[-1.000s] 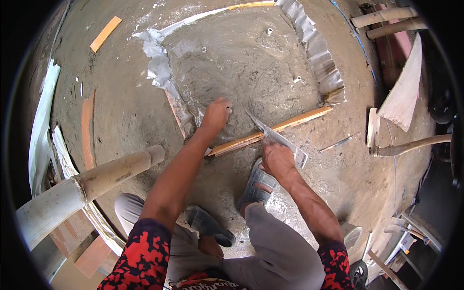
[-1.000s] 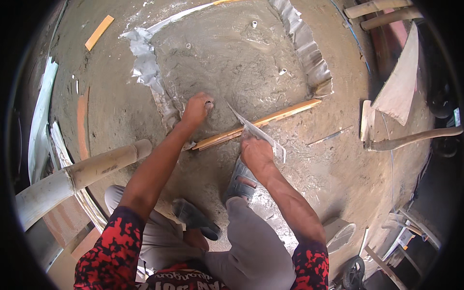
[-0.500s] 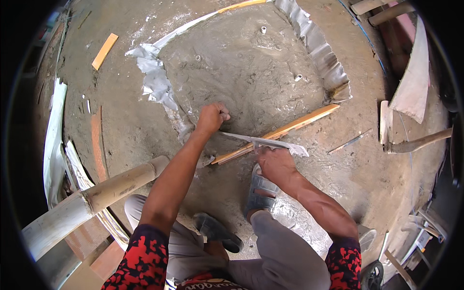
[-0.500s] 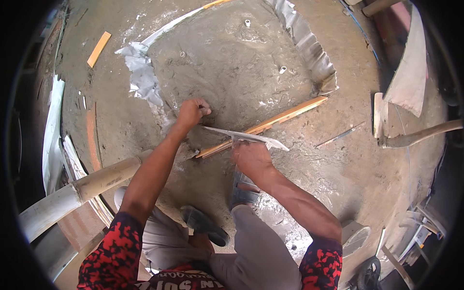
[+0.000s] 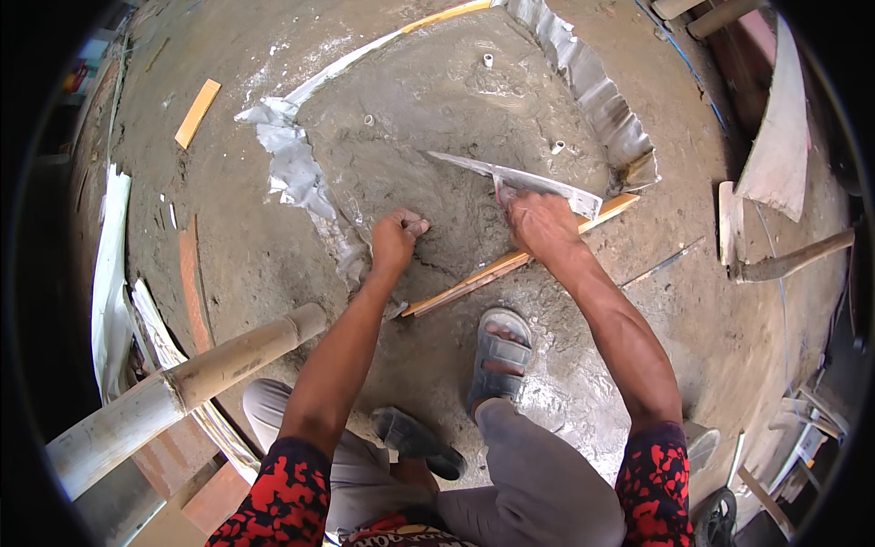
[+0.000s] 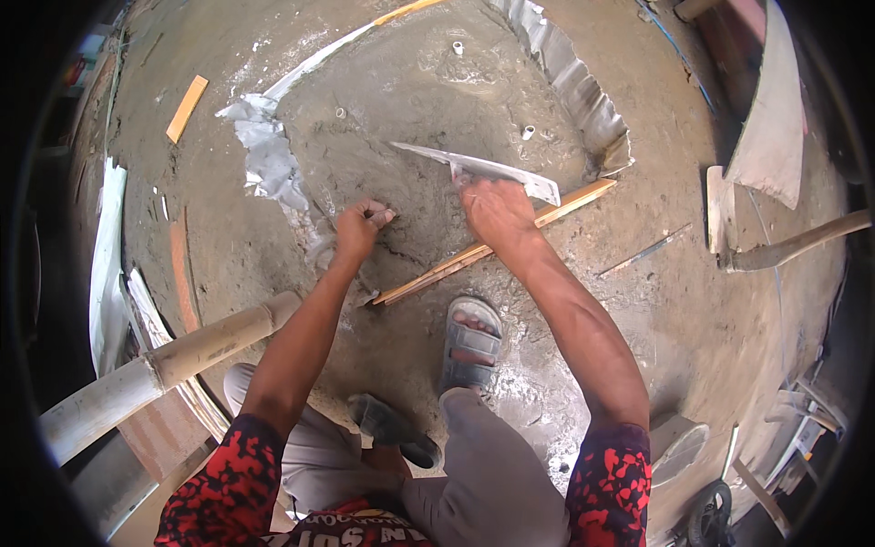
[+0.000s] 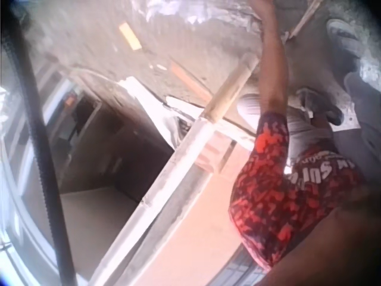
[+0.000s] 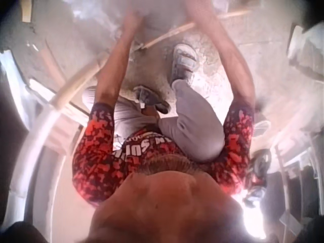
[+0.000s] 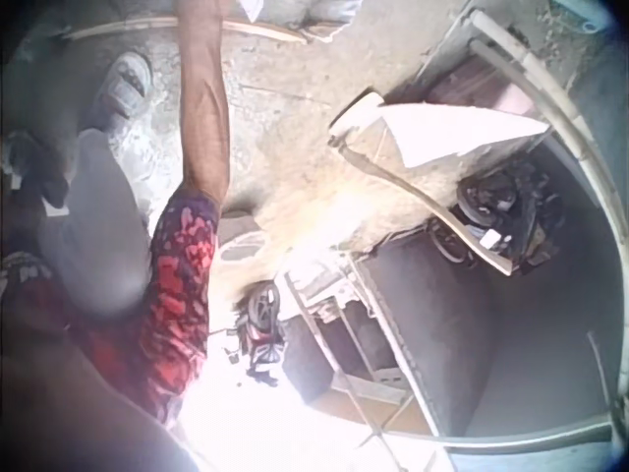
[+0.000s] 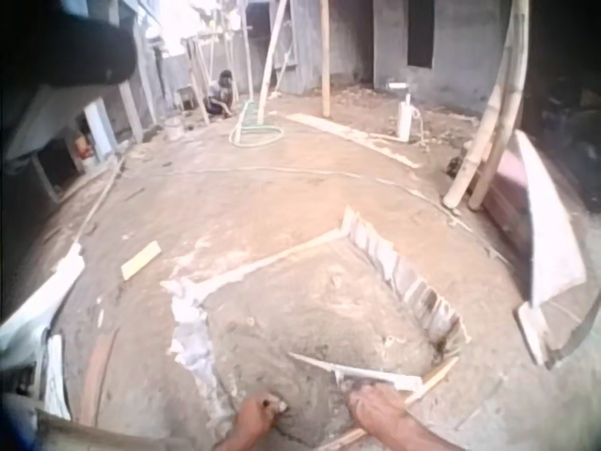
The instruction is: The person uses a trowel to smooth and level wet concrete inside a wooden frame on the ground. Another person pours additional concrete into the frame, and the recorder continues to flatten and edge the material with the tool.
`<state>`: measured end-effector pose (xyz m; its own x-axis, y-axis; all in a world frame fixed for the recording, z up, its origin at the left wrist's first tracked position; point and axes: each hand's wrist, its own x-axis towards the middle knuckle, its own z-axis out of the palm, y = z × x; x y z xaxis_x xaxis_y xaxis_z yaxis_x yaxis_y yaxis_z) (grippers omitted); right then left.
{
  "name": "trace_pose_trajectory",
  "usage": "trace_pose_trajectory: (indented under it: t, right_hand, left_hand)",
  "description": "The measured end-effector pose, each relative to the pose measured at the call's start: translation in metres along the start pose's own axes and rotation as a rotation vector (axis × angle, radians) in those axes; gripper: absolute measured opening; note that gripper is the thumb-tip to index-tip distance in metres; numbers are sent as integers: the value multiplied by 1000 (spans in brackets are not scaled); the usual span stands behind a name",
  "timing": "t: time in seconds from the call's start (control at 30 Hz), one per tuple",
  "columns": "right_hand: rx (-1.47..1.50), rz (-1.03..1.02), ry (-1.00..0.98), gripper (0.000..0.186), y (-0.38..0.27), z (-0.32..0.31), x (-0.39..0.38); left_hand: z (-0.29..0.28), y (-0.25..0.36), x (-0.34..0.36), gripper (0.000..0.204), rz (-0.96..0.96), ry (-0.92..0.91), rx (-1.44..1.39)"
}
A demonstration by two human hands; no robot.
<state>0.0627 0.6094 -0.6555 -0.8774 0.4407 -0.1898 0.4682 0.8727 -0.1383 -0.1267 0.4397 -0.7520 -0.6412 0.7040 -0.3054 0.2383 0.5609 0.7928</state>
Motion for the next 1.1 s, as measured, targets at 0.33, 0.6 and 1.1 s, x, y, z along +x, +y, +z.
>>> trace_pose_trajectory:
  t: [0.33,0.6,1.1]
  right_hand:
    - [-16,-148,-359,22,-32,-7,-49]
    - [148,-88,-418,54,-60,-12,-79]
    - [201,-197,-216,23,-98,27,-88]
  left_hand:
    - [-6,-6,4,17,-86,50,-7]
    - [-9,5,6,18,-79,-18,26]
    - [-8,17,14,18,-73,-93,141]
